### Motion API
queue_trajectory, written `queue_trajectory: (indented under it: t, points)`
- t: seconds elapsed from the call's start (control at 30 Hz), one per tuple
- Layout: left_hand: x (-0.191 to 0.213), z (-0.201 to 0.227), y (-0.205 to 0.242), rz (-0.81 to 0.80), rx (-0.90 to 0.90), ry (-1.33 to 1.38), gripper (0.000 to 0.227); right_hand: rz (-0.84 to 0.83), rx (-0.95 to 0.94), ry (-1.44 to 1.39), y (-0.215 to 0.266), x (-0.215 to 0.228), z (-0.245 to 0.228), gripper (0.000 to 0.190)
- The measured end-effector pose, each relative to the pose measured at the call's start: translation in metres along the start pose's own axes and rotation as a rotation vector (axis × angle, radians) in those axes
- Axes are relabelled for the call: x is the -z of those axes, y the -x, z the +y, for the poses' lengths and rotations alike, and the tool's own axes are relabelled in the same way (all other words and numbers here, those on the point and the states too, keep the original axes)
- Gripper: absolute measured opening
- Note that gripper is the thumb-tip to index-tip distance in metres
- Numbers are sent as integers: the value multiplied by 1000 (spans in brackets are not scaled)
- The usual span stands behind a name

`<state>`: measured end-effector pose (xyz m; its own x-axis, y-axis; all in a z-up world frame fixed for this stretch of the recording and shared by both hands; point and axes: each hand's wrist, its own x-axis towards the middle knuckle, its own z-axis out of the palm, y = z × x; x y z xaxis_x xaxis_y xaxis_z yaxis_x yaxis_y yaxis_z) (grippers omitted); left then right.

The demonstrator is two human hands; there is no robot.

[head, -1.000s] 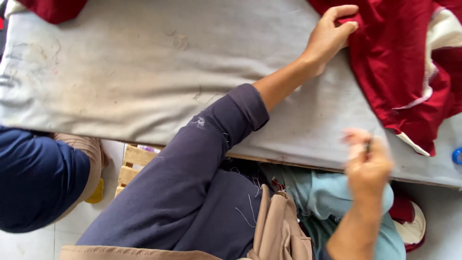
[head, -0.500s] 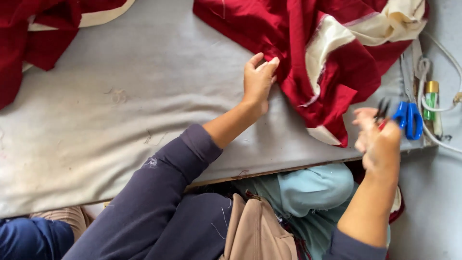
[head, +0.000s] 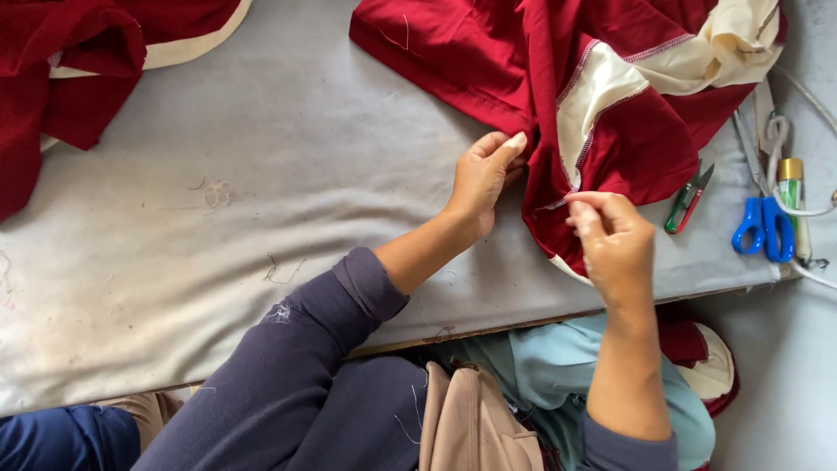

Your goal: The person uses blue-handled scissors to cut a piece of red fabric with a white border. They hold the fabric with their left hand and carefully snip along the edge, removing a strip of material.

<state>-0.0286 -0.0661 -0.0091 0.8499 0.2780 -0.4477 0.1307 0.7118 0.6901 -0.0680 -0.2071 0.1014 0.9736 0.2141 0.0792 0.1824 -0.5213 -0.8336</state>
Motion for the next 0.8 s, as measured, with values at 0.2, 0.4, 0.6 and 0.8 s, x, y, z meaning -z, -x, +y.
queue_trajectory:
  t: [0.2,0.4,0.6,0.8]
  points:
    - [10,19,-2,89,-31,55,25,-88,-60,109,8,-26,16,9]
    - [-5,78,19,290,50,46,37,-81,-16,146,16,-34,-8,12]
    - [-5,82,23,270,81,76,36,-40,110,272,19,-49,2,10]
    - [2,46,-2,232,-28,199,30,-86,-75,-246,19,-1,5,19]
